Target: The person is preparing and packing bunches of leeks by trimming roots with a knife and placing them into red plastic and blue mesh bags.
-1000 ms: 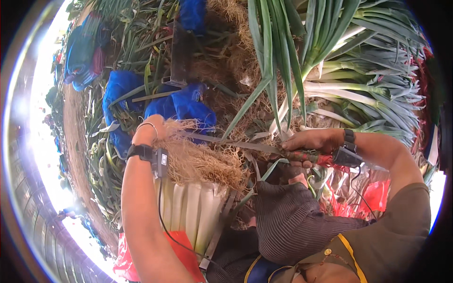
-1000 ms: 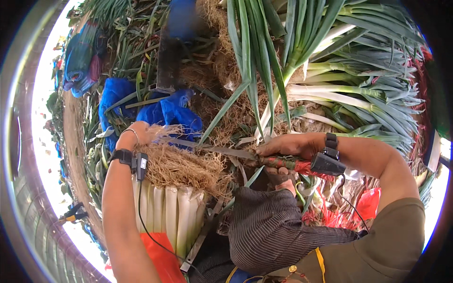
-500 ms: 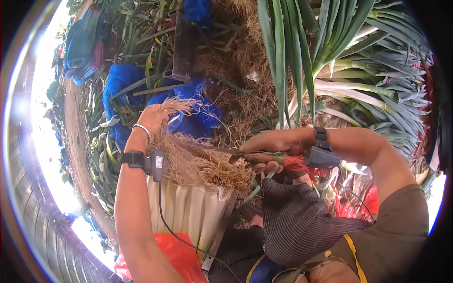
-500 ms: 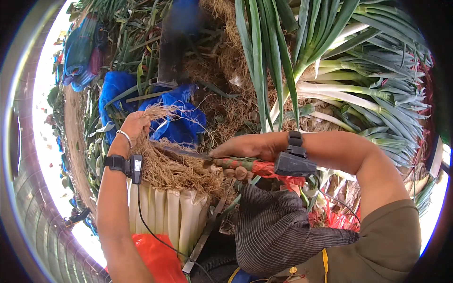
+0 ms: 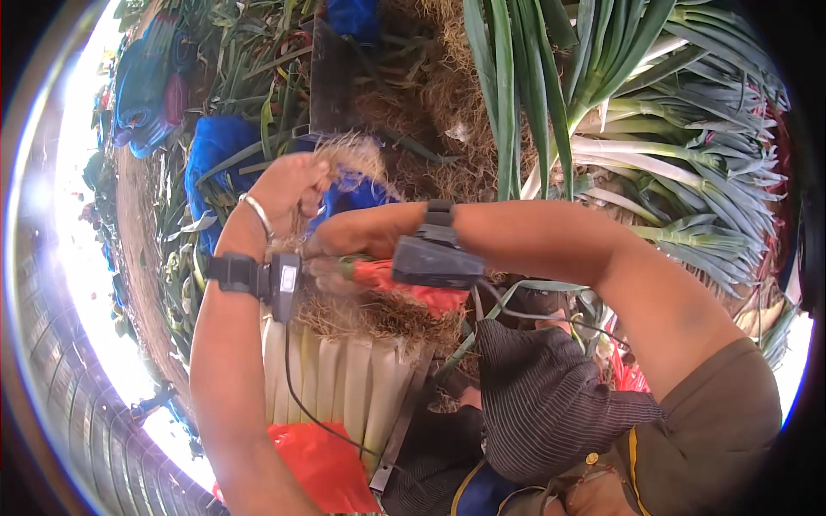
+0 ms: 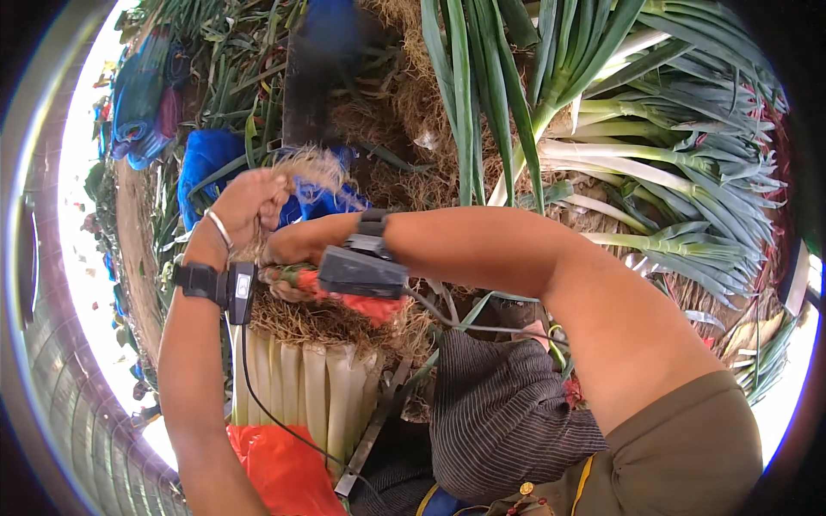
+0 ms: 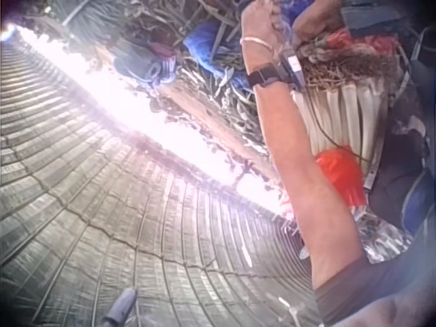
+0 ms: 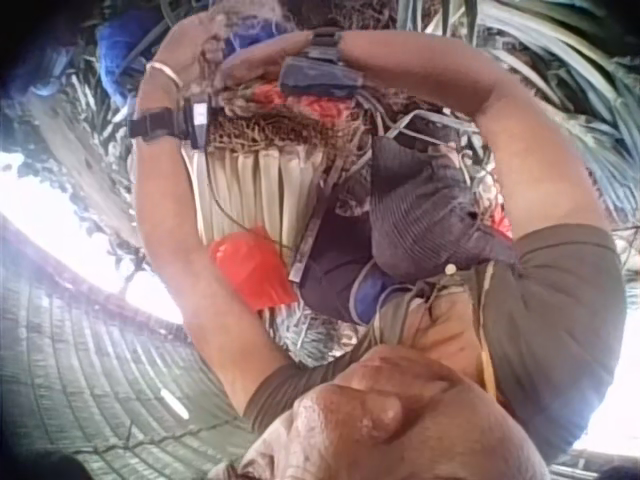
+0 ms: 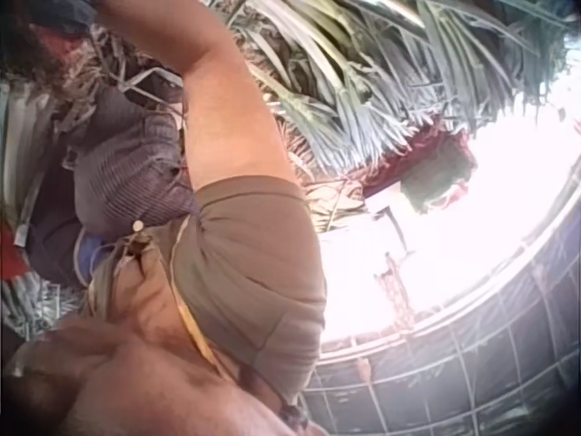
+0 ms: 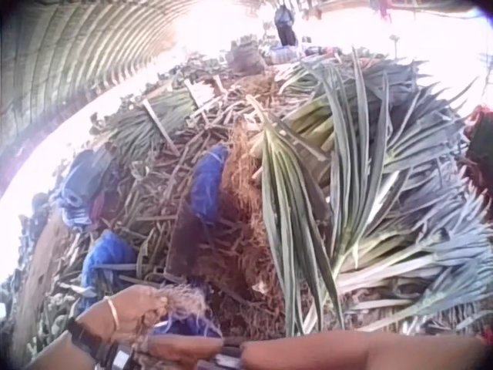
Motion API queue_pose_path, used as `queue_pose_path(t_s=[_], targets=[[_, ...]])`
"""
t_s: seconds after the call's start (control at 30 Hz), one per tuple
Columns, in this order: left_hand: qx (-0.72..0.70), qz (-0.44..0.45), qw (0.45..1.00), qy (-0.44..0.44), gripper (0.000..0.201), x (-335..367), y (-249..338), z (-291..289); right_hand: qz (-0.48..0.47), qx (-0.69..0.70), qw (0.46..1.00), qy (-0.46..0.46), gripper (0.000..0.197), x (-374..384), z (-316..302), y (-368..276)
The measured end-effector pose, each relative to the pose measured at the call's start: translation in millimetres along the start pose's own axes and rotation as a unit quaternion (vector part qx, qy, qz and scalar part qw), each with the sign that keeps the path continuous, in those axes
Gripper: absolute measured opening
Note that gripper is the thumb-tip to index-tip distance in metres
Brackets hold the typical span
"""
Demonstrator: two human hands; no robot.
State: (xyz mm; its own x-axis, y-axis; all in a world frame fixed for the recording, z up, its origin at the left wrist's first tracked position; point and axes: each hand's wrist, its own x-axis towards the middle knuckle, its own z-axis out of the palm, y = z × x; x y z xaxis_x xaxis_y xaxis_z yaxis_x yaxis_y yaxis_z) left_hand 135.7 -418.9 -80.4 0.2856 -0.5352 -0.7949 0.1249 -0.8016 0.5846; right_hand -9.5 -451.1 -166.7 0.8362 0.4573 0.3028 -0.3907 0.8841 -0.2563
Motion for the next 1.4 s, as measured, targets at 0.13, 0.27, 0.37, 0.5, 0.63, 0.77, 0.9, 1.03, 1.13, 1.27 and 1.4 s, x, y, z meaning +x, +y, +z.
queue_pose_path(t_s=[0.13,0.27,0.37,0.5,0.63,0.77,0.9,1.03,1.13,1.27,1.4], targets=[[-0.087,0.163,0.982,-0.032,0.005,-9,62,18,0.003,-0.153,0.983,0.104,0.018,16,9,-13],[-0.112,0.263,0.958,-0.004,0.013,-36,119,8,0.057,0.185,0.96,0.202,0.025,-43,-9,-37],[-0.067,0.31,0.948,0.031,0.026,-39,117,-24,-0.018,-0.023,0.94,0.339,0.034,-108,8,-29],[0.336,0.178,0.914,0.141,0.073,-17,88,2,0.002,-0.255,0.834,0.49,0.034,-210,48,-1],[0.562,0.212,0.772,0.207,0.078,-23,45,23,0.1,-0.336,0.763,0.542,0.032,-292,81,48],[0.43,0.074,0.899,0.042,0.057,-40,34,55,0.15,-0.278,0.783,0.536,0.027,-352,109,100],[0.554,0.125,0.823,-0.007,0.048,-56,17,101,0.188,-0.135,0.812,0.536,0.021,-381,130,135],[0.617,0.09,0.776,-0.1,0.051,-40,4,137,0.159,-0.105,0.865,0.465,0.024,-383,124,155],[0.668,0.05,0.73,-0.138,0.055,-12,-2,164,0.14,-0.016,0.894,0.426,0.035,-376,111,159],[0.695,-0.037,0.704,-0.139,0.065,10,-1,193,0.133,-0.043,0.855,0.5,0.034,-380,105,166],[0.715,-0.12,0.667,-0.173,0.08,30,-16,202,0.083,0.04,0.874,0.478,0.04,-417,109,183]])
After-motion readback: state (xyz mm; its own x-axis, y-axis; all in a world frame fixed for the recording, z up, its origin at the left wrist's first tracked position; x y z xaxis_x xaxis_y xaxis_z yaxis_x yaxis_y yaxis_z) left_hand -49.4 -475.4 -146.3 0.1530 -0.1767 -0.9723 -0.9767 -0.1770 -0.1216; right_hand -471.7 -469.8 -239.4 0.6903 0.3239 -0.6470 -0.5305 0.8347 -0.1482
